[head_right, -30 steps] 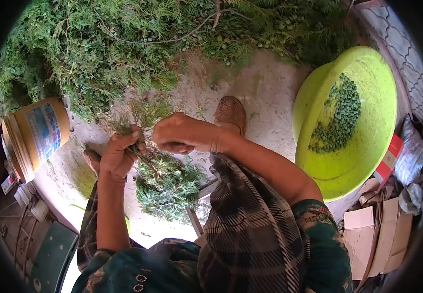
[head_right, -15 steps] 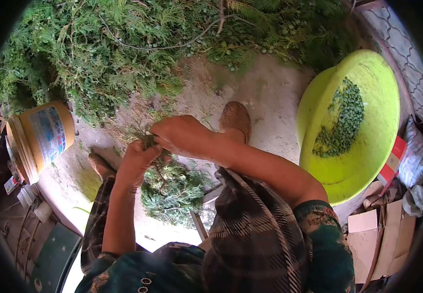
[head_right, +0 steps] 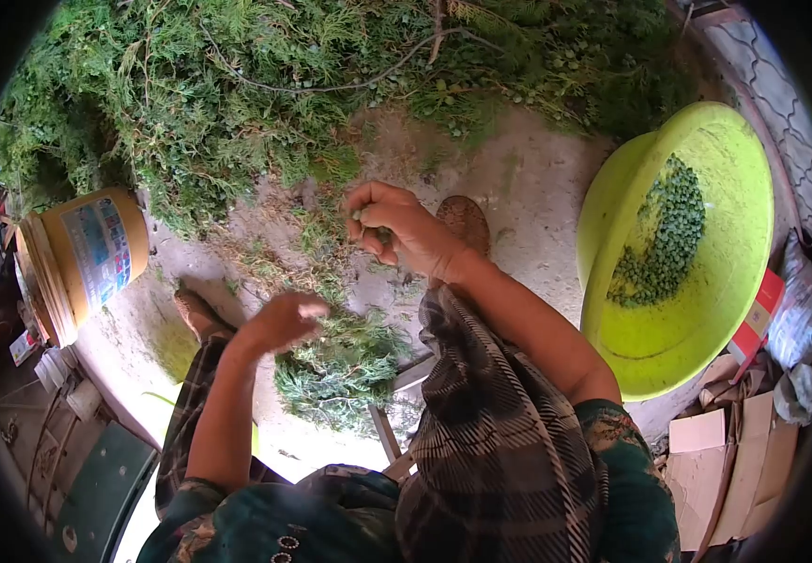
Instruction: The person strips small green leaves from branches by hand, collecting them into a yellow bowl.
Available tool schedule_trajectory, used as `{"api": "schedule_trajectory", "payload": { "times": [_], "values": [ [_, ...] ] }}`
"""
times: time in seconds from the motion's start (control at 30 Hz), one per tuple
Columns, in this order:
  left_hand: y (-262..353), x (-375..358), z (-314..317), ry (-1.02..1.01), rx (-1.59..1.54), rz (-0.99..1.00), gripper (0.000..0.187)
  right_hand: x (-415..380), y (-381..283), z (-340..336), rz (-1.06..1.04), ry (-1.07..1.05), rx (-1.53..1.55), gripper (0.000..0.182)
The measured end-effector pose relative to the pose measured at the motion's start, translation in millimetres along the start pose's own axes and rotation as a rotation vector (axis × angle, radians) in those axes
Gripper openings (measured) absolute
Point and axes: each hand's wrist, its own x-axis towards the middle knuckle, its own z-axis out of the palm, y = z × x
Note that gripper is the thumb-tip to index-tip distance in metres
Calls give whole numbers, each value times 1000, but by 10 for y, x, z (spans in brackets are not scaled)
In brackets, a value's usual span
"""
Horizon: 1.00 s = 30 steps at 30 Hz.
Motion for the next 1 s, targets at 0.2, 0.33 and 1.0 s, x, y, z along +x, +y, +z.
{"api": "schedule_trajectory", "payload": {
  "times": [0.2,0.33,1.0],
  "values": [
    [-89,813,-705,1001,117,31,20,32,35,-63,9,15,-6,15],
    [11,1230,-960,1117,325,-201,28,33,62,-22,115,49,46,20],
    [801,475,-582,223,-168,116,14,105,227,-73,308,6,160,31]
  ]
}}
